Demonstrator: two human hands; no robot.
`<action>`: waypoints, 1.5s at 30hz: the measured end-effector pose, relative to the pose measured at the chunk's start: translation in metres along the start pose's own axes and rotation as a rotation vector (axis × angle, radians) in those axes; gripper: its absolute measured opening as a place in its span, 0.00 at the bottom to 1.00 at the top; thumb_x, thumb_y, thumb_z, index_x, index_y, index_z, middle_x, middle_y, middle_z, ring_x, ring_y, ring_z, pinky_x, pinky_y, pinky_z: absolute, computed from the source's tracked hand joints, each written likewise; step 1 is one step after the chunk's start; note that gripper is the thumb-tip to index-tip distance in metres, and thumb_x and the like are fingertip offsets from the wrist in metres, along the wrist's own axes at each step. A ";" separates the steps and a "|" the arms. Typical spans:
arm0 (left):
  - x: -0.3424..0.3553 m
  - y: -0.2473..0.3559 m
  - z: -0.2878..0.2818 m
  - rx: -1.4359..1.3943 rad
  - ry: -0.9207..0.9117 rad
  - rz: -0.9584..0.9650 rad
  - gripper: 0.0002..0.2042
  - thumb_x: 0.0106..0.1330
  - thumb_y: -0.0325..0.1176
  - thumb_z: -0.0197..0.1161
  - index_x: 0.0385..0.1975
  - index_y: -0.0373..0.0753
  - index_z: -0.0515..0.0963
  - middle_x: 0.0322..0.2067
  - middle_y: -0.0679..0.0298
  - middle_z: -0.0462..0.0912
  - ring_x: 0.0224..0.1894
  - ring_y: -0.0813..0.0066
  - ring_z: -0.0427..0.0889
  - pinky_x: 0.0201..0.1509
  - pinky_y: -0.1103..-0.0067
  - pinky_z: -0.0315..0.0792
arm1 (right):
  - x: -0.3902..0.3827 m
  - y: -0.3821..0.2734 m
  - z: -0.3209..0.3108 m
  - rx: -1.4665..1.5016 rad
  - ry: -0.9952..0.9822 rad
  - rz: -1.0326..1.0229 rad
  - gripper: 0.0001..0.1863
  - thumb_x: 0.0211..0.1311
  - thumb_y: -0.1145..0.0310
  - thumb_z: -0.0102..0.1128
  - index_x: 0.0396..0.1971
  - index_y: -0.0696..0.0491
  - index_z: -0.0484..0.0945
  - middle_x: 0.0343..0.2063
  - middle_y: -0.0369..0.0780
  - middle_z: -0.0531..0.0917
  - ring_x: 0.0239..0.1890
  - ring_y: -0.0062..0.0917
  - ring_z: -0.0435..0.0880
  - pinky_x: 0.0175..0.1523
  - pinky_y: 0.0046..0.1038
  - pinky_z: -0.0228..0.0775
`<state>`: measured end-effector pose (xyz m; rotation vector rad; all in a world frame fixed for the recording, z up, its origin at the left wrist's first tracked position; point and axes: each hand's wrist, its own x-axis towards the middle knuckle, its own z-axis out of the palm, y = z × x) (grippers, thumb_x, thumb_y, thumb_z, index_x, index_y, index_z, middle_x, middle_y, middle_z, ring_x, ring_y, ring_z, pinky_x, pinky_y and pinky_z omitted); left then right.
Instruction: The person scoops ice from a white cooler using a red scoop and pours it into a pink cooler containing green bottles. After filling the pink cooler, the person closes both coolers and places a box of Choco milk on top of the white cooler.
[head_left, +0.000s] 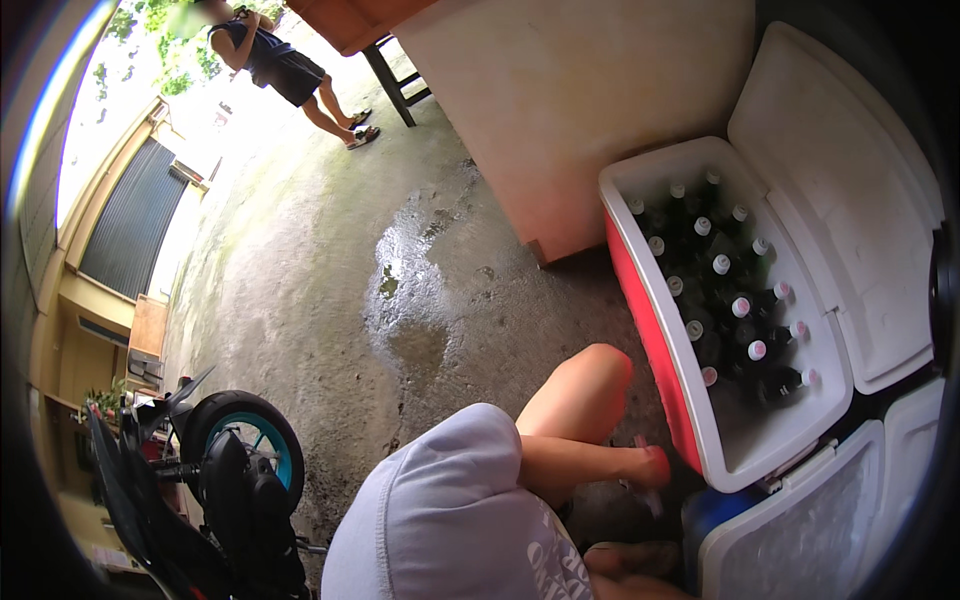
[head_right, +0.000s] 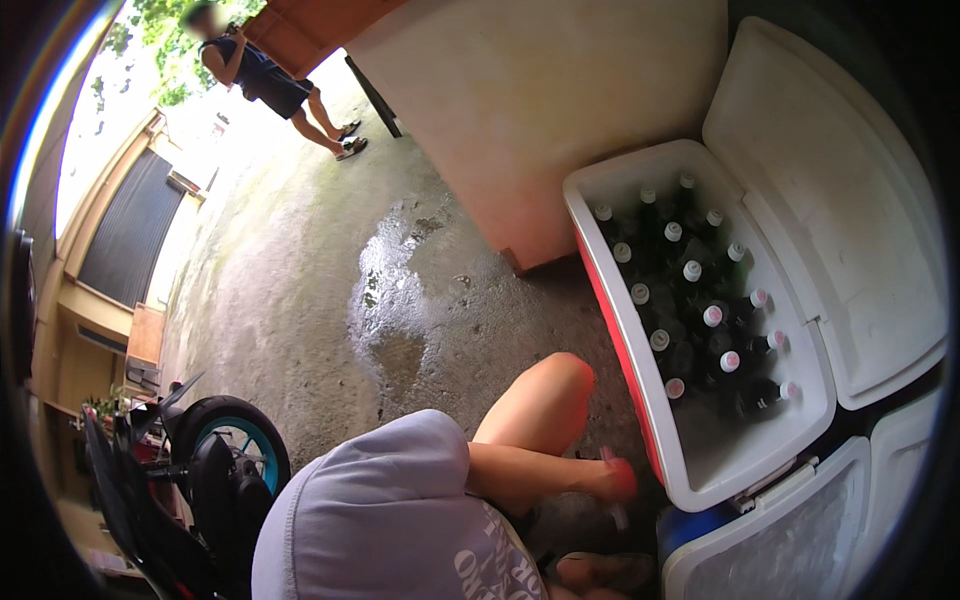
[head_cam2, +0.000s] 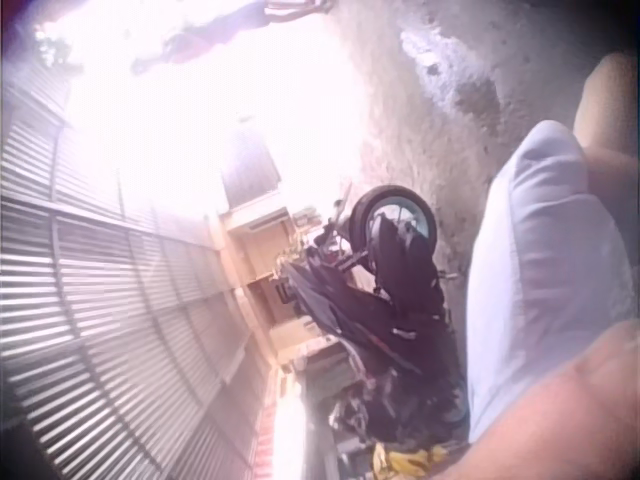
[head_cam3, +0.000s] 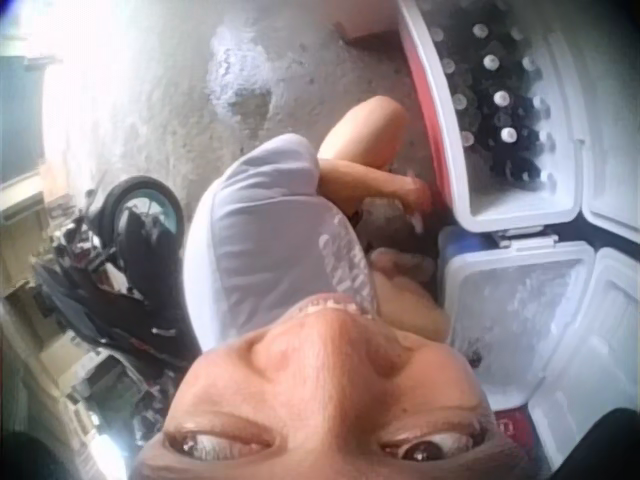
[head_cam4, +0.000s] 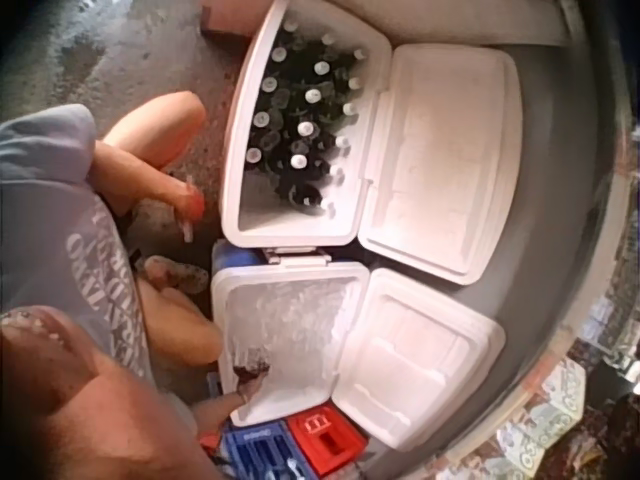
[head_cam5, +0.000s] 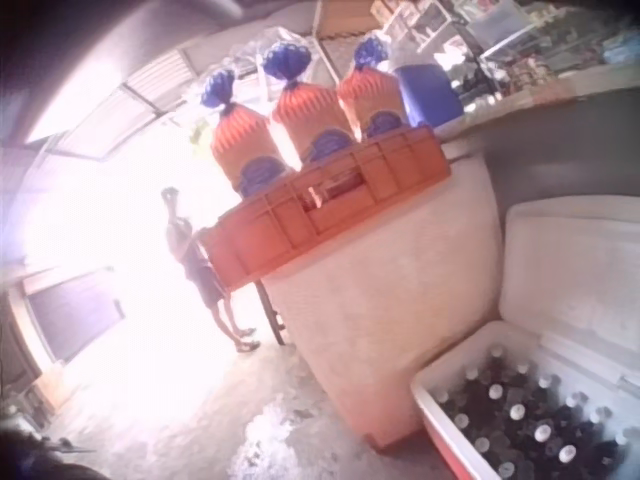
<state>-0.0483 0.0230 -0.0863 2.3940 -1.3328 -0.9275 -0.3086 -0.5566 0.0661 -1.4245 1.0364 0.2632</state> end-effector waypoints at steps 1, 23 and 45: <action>-0.002 -0.002 -0.002 0.020 -0.007 0.010 0.13 0.43 0.42 0.71 0.29 0.46 0.85 0.30 0.60 0.85 0.35 0.63 0.85 0.37 0.68 0.78 | 0.006 0.003 0.003 0.023 -0.020 -0.014 0.36 0.60 0.36 0.49 0.63 0.41 0.59 0.56 0.40 0.68 0.45 0.46 0.74 0.44 0.54 0.73; -0.023 0.012 -0.055 -0.062 -0.131 -0.018 0.08 0.45 0.30 0.64 0.27 0.45 0.83 0.27 0.56 0.84 0.33 0.56 0.84 0.35 0.65 0.78 | -0.061 -0.154 0.148 0.675 0.267 -0.475 0.32 0.66 0.48 0.53 0.64 0.49 0.63 0.63 0.40 0.68 0.63 0.37 0.67 0.63 0.49 0.62; -0.036 0.012 -0.063 -0.126 0.019 -0.025 0.05 0.44 0.29 0.65 0.22 0.40 0.83 0.24 0.54 0.84 0.30 0.57 0.85 0.33 0.68 0.78 | -0.024 -0.246 0.414 -0.011 -0.006 -0.602 0.33 0.70 0.47 0.47 0.60 0.63 0.67 0.58 0.43 0.73 0.58 0.24 0.71 0.63 0.25 0.61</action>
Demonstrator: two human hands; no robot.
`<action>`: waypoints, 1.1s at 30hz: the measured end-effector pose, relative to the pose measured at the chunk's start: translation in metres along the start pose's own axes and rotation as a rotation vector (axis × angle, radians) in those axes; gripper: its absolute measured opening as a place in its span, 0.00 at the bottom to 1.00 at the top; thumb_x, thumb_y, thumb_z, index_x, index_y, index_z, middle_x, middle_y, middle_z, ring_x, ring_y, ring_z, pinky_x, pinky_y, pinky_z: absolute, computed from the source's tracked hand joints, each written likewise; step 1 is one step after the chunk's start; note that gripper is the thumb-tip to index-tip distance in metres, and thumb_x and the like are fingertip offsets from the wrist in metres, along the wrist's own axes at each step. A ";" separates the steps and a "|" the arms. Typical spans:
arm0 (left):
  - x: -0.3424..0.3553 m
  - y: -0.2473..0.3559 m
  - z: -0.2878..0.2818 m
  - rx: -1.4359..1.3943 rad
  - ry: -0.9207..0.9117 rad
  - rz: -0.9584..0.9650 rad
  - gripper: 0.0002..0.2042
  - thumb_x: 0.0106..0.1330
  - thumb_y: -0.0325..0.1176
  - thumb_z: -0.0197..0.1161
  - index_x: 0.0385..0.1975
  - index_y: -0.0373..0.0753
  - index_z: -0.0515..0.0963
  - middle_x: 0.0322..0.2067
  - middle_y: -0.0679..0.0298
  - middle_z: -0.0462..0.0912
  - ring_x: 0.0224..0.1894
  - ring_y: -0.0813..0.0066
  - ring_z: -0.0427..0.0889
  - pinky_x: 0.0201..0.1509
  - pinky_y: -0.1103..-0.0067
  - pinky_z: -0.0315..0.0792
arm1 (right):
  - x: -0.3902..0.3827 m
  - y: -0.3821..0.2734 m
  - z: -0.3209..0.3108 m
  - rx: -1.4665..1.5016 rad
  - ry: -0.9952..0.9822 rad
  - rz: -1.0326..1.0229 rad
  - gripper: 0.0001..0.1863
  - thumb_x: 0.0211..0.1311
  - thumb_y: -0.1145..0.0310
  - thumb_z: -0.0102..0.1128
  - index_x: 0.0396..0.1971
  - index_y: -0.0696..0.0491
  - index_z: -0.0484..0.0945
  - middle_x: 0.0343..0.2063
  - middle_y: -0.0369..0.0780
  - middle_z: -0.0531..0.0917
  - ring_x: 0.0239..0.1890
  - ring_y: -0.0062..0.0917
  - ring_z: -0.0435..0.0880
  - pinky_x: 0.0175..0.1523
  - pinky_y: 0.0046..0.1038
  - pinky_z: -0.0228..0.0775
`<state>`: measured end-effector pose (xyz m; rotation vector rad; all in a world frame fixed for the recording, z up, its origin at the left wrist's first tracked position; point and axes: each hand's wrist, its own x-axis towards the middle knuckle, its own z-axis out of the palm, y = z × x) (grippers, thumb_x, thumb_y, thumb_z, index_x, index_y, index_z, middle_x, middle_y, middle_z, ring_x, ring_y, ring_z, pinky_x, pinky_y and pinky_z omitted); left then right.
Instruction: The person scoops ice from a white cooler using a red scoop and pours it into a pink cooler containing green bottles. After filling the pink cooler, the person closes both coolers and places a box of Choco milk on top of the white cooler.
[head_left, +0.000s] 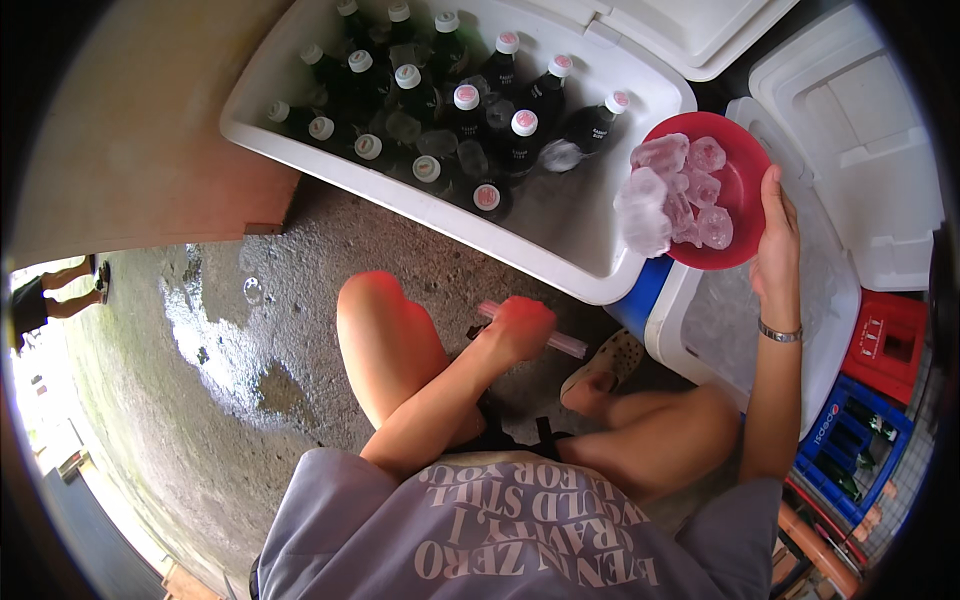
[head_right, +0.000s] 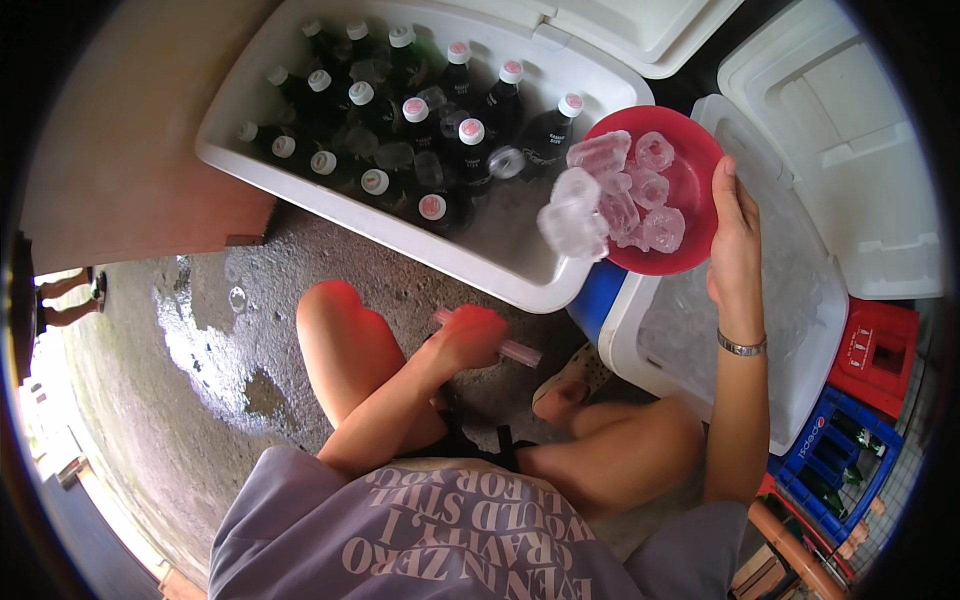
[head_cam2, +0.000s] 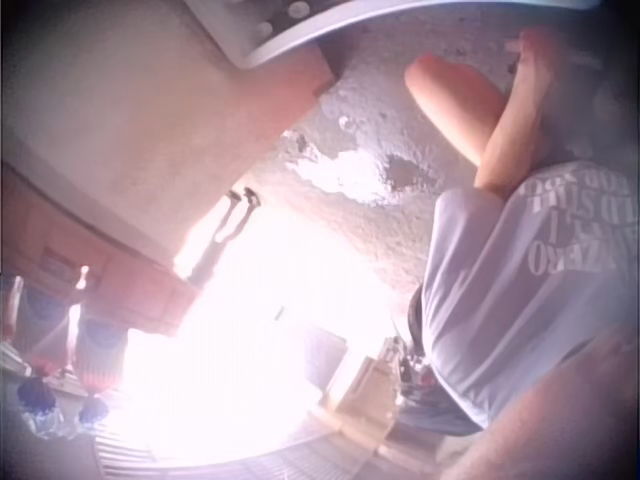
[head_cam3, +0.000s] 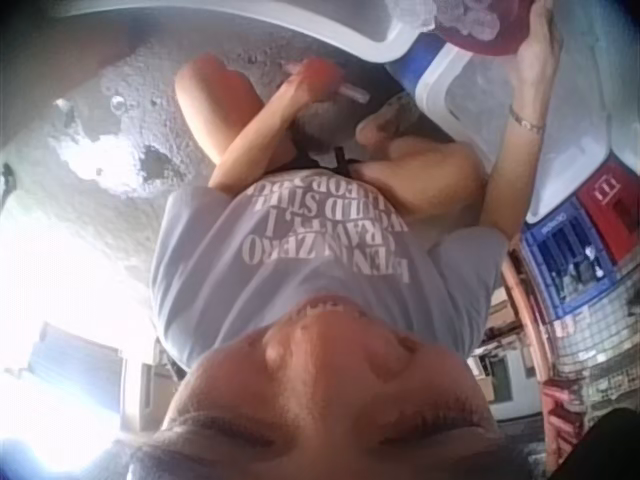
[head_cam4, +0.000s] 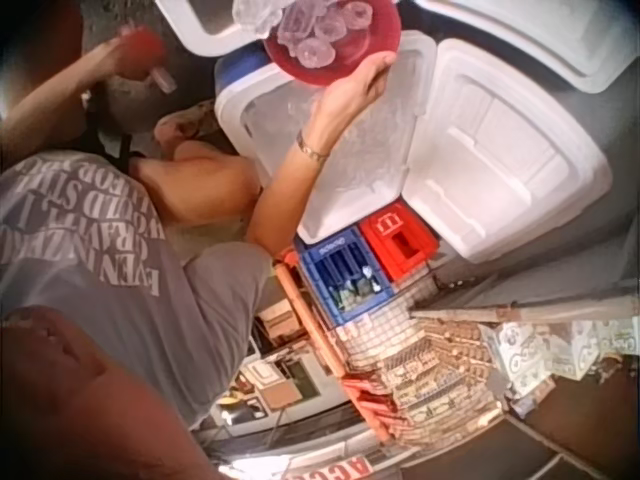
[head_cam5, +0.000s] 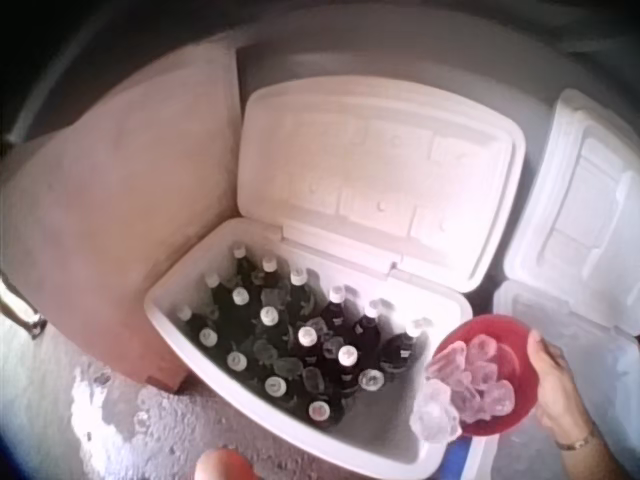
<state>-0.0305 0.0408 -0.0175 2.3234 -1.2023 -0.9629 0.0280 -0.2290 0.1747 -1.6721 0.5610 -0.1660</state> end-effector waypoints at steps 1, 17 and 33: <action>0.001 0.000 0.000 0.002 -0.002 0.002 0.05 0.44 0.29 0.65 0.22 0.40 0.83 0.24 0.54 0.84 0.30 0.57 0.85 0.33 0.68 0.78 | 0.000 -0.001 -0.001 0.019 -0.006 0.006 0.33 0.70 0.47 0.47 0.60 0.62 0.67 0.58 0.43 0.73 0.58 0.24 0.71 0.62 0.25 0.62; 0.004 0.002 -0.007 -0.013 -0.042 -0.012 0.07 0.44 0.28 0.64 0.24 0.40 0.83 0.25 0.53 0.83 0.32 0.54 0.84 0.35 0.65 0.78 | 0.079 -0.046 0.082 -0.422 0.063 -0.475 0.32 0.68 0.42 0.46 0.51 0.58 0.76 0.43 0.44 0.82 0.47 0.29 0.78 0.55 0.26 0.66; -0.005 0.002 -0.012 -0.045 0.023 0.022 0.07 0.42 0.30 0.64 0.22 0.40 0.82 0.24 0.53 0.83 0.32 0.54 0.84 0.35 0.65 0.78 | 0.063 -0.058 0.127 -0.376 -0.012 -0.395 0.31 0.67 0.41 0.46 0.50 0.56 0.77 0.39 0.44 0.84 0.41 0.30 0.83 0.43 0.28 0.74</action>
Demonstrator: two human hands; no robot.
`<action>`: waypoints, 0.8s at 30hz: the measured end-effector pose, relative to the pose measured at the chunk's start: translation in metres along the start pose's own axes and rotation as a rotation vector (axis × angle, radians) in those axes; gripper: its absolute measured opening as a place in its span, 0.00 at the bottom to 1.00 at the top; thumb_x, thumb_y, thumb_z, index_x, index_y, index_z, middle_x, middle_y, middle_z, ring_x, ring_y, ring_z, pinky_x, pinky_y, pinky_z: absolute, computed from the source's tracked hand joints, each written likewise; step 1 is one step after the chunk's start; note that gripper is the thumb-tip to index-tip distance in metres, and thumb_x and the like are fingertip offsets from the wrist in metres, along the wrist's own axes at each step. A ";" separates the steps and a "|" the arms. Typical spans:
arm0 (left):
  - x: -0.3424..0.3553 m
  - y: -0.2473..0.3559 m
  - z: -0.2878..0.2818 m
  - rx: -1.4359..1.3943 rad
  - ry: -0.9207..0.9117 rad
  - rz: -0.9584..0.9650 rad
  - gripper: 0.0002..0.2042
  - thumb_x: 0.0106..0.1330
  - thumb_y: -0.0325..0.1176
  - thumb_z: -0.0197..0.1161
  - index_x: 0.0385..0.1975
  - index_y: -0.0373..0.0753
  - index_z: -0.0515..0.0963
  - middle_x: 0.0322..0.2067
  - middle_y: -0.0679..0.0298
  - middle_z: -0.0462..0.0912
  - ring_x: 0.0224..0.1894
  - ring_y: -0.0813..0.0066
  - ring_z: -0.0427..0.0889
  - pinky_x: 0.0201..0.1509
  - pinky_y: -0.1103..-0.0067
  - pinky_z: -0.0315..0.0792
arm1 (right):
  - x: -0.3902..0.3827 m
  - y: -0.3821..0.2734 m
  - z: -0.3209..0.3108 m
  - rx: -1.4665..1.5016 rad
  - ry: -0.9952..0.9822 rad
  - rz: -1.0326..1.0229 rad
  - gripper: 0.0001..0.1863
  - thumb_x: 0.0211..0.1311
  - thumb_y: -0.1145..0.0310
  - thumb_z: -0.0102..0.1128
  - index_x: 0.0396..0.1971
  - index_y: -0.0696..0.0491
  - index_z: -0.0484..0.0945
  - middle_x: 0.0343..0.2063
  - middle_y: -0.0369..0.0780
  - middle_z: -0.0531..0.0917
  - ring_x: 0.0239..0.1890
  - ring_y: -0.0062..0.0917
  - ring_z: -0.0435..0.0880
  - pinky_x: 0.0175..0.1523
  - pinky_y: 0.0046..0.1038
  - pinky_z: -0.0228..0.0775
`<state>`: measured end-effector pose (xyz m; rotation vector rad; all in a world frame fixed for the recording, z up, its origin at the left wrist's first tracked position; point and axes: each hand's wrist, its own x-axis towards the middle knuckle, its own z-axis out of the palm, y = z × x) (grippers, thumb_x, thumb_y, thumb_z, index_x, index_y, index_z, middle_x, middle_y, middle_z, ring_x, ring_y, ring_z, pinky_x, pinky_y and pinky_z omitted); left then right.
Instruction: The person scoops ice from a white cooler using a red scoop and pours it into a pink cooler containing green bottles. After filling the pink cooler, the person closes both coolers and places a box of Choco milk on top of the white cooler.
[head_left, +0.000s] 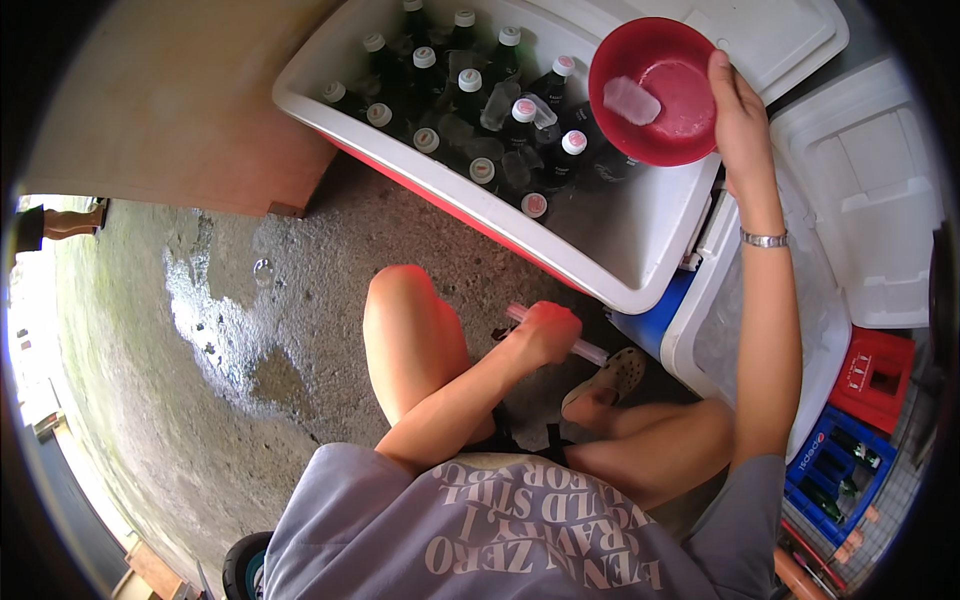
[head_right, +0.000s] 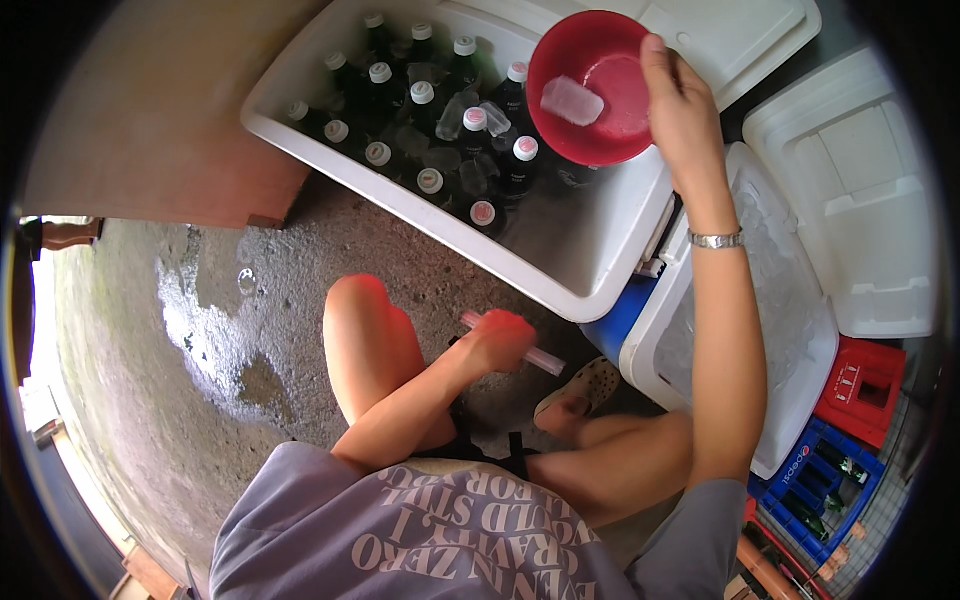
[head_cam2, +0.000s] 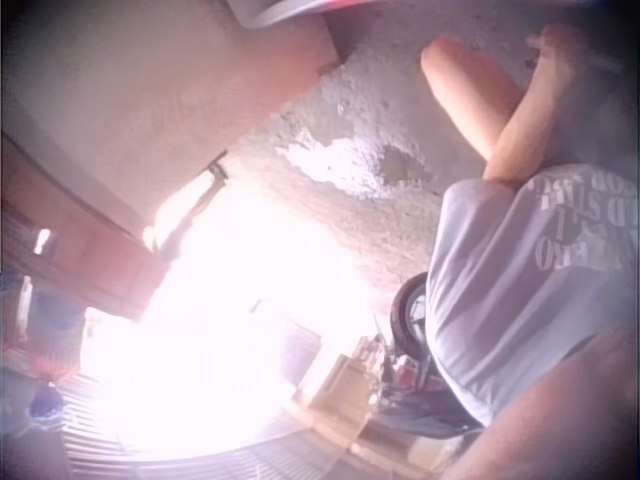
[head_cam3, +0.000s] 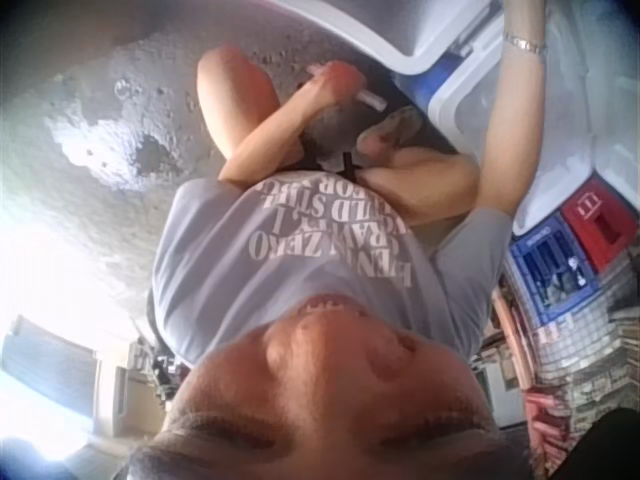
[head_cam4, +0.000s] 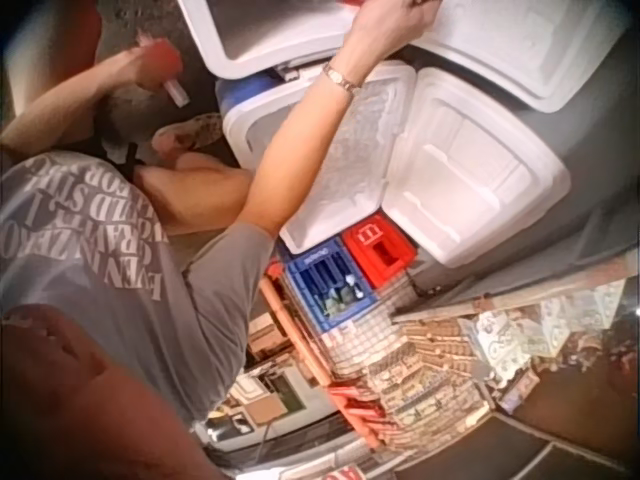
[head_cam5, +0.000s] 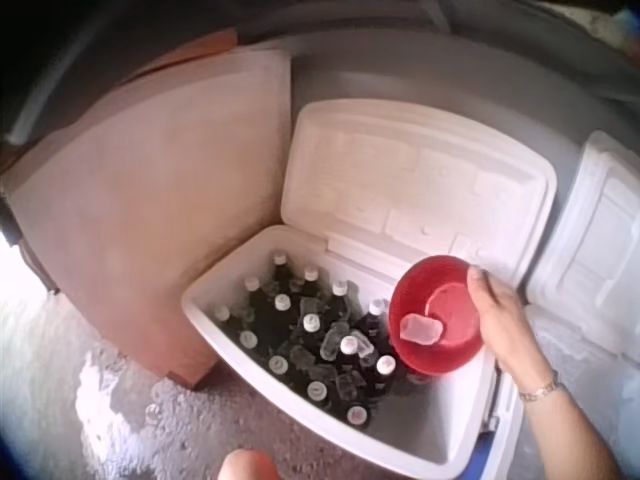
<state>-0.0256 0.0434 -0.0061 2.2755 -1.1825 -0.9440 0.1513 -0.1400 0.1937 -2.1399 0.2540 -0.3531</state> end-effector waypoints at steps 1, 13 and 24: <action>0.000 0.001 -0.001 -0.002 -0.004 0.004 0.07 0.42 0.30 0.64 0.22 0.40 0.82 0.25 0.53 0.83 0.32 0.54 0.84 0.35 0.66 0.78 | -0.004 -0.003 0.004 -0.104 0.002 -0.128 0.31 0.67 0.42 0.46 0.50 0.56 0.77 0.38 0.45 0.84 0.41 0.31 0.83 0.45 0.29 0.73; -0.006 -0.007 0.000 -0.009 0.024 0.019 0.08 0.43 0.33 0.65 0.25 0.41 0.82 0.25 0.54 0.83 0.33 0.55 0.84 0.36 0.66 0.78 | -0.042 -0.059 -0.010 -0.552 0.141 -0.732 0.21 0.69 0.55 0.52 0.54 0.51 0.76 0.48 0.46 0.81 0.47 0.37 0.82 0.51 0.28 0.72; -0.006 0.004 -0.016 0.021 -0.067 0.029 0.07 0.46 0.31 0.63 0.25 0.41 0.81 0.25 0.52 0.82 0.33 0.52 0.83 0.39 0.62 0.77 | -0.158 0.210 -0.331 -1.081 0.324 0.701 0.37 0.65 0.33 0.33 0.56 0.48 0.73 0.48 0.54 0.79 0.52 0.52 0.75 0.55 0.46 0.67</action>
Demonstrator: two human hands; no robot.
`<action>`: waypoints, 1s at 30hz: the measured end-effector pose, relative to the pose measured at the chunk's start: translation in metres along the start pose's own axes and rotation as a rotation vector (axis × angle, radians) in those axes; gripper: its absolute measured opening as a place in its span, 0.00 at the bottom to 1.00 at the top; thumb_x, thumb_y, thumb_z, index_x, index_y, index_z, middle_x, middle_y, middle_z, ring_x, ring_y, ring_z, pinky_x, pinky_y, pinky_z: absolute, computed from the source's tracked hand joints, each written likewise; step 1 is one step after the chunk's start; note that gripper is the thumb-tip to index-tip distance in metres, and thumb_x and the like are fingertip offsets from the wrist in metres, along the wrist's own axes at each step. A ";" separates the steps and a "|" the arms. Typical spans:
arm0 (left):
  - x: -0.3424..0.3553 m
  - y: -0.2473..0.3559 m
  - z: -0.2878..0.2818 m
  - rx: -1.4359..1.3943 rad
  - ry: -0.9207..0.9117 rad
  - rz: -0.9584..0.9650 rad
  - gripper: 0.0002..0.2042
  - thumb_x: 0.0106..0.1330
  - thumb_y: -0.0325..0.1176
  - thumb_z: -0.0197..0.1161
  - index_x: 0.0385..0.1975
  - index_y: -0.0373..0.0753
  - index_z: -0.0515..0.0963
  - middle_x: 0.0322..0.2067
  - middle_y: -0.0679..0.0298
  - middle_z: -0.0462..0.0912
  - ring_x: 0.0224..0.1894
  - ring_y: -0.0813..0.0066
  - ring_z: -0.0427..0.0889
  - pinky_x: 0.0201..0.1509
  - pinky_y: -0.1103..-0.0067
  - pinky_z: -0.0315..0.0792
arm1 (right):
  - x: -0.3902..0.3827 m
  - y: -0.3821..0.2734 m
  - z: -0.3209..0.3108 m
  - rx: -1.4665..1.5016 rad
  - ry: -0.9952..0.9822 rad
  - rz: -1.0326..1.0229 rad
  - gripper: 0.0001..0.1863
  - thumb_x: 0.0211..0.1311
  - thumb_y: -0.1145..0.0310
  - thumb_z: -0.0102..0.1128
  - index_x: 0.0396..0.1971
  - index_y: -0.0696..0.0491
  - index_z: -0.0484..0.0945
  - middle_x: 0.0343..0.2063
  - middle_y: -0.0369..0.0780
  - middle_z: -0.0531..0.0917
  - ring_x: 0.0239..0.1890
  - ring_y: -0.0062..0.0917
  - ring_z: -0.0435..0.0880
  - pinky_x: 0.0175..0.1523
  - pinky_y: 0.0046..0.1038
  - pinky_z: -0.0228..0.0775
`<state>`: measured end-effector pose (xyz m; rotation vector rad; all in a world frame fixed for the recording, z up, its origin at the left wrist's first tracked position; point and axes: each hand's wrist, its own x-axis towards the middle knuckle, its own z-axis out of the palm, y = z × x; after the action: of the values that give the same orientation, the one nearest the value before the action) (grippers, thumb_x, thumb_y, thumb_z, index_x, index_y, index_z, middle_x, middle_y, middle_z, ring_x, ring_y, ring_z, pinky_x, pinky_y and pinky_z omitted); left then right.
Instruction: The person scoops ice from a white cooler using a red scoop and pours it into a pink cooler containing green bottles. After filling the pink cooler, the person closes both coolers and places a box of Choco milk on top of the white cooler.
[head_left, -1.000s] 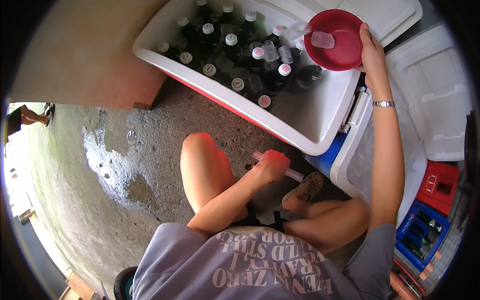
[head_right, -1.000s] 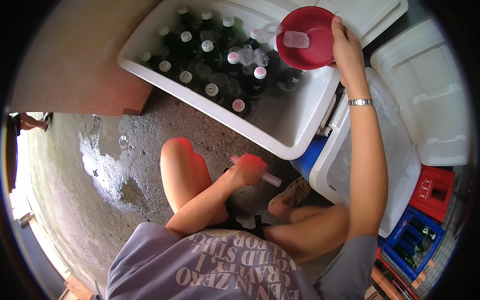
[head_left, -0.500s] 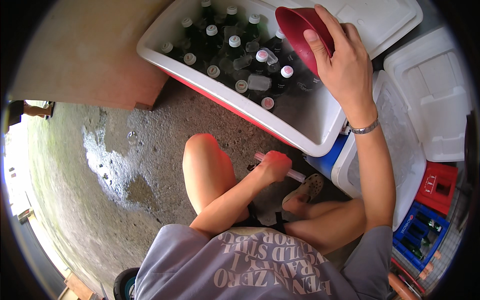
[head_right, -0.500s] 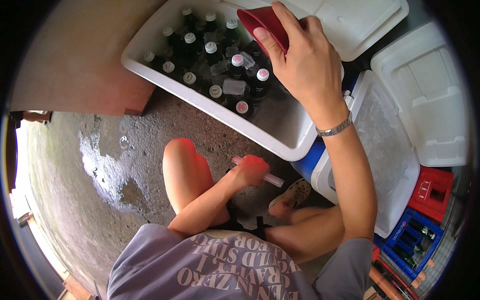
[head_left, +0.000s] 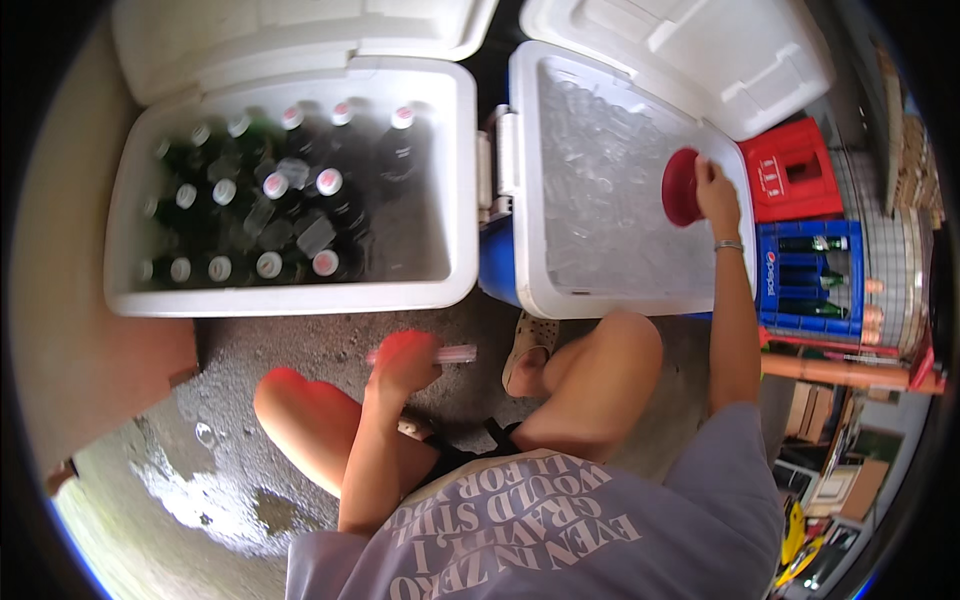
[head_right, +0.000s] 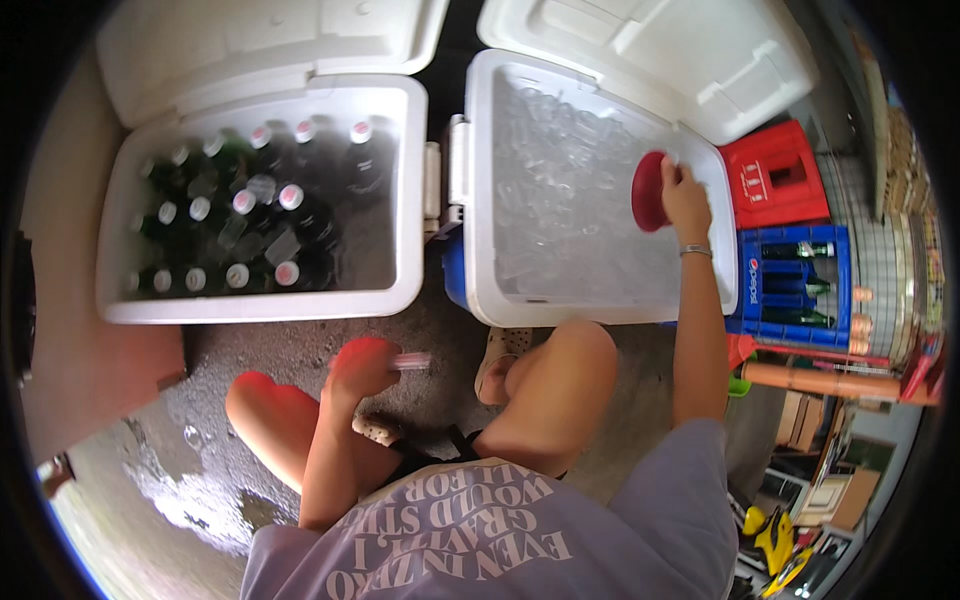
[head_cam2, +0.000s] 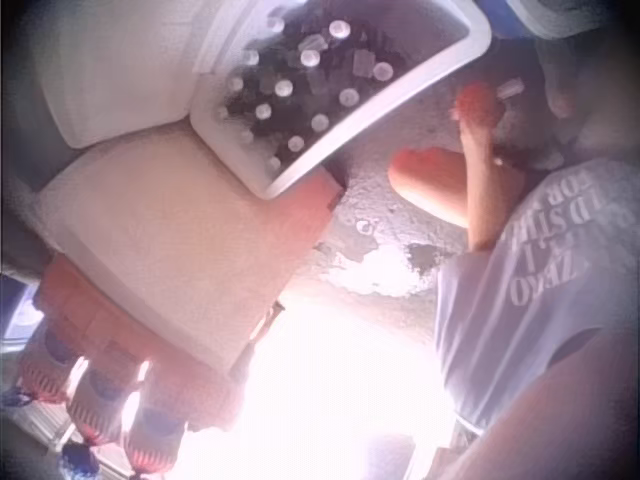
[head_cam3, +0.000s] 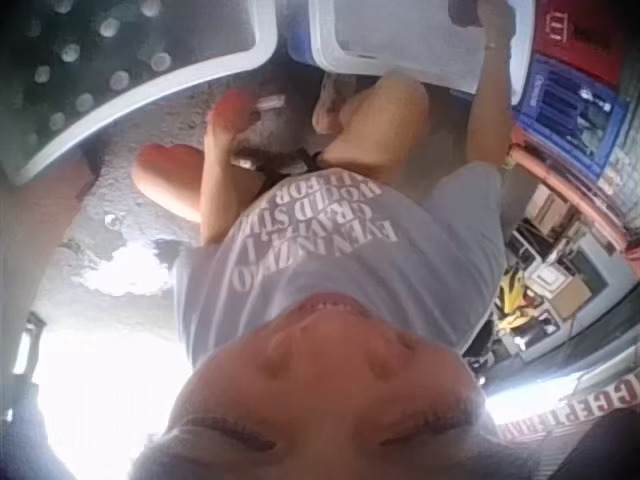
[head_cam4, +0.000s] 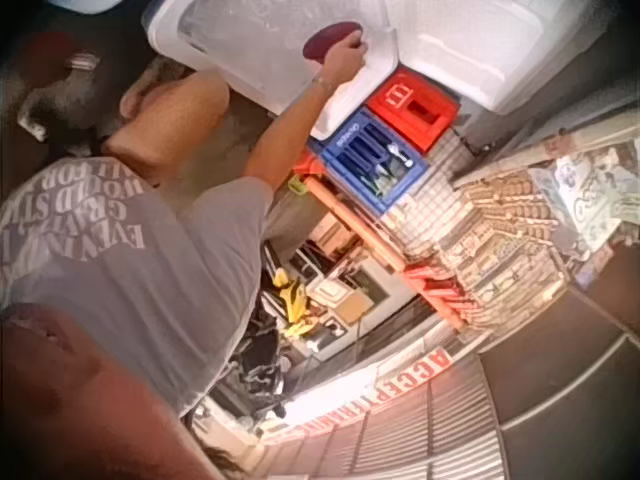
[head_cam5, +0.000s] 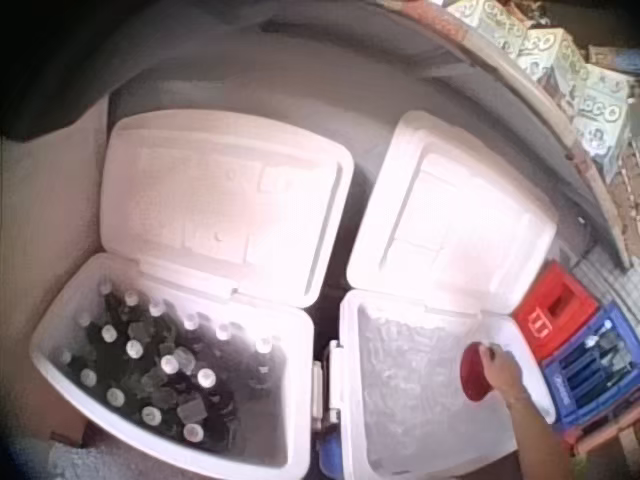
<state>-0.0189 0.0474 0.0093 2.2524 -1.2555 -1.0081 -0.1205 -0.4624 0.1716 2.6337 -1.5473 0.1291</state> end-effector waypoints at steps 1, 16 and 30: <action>0.003 0.003 -0.001 -0.011 -0.024 0.004 0.07 0.46 0.31 0.63 0.25 0.41 0.81 0.25 0.52 0.82 0.33 0.52 0.82 0.40 0.62 0.76 | -0.002 0.036 0.024 -0.115 0.046 0.039 0.35 0.64 0.33 0.34 0.55 0.44 0.73 0.46 0.53 0.80 0.51 0.50 0.77 0.54 0.46 0.69; 0.019 -0.006 0.006 0.100 -0.128 -0.045 0.08 0.48 0.34 0.62 0.29 0.43 0.80 0.26 0.54 0.81 0.33 0.53 0.82 0.39 0.62 0.75 | -0.046 0.070 0.088 0.302 0.057 -0.168 0.27 0.68 0.46 0.47 0.50 0.54 0.78 0.45 0.49 0.82 0.49 0.42 0.80 0.53 0.35 0.70; 0.025 -0.016 0.013 0.034 -0.070 -0.083 0.07 0.45 0.30 0.63 0.26 0.43 0.82 0.25 0.57 0.83 0.33 0.56 0.84 0.38 0.64 0.77 | -0.028 0.096 0.119 1.076 -0.320 0.118 0.32 0.70 0.46 0.46 0.56 0.62 0.71 0.53 0.41 0.77 0.54 0.26 0.75 0.60 0.27 0.64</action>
<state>-0.0106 0.0349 -0.0195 2.3302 -1.2251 -1.1131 -0.2145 -0.4981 0.0528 3.4412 -2.1794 0.7826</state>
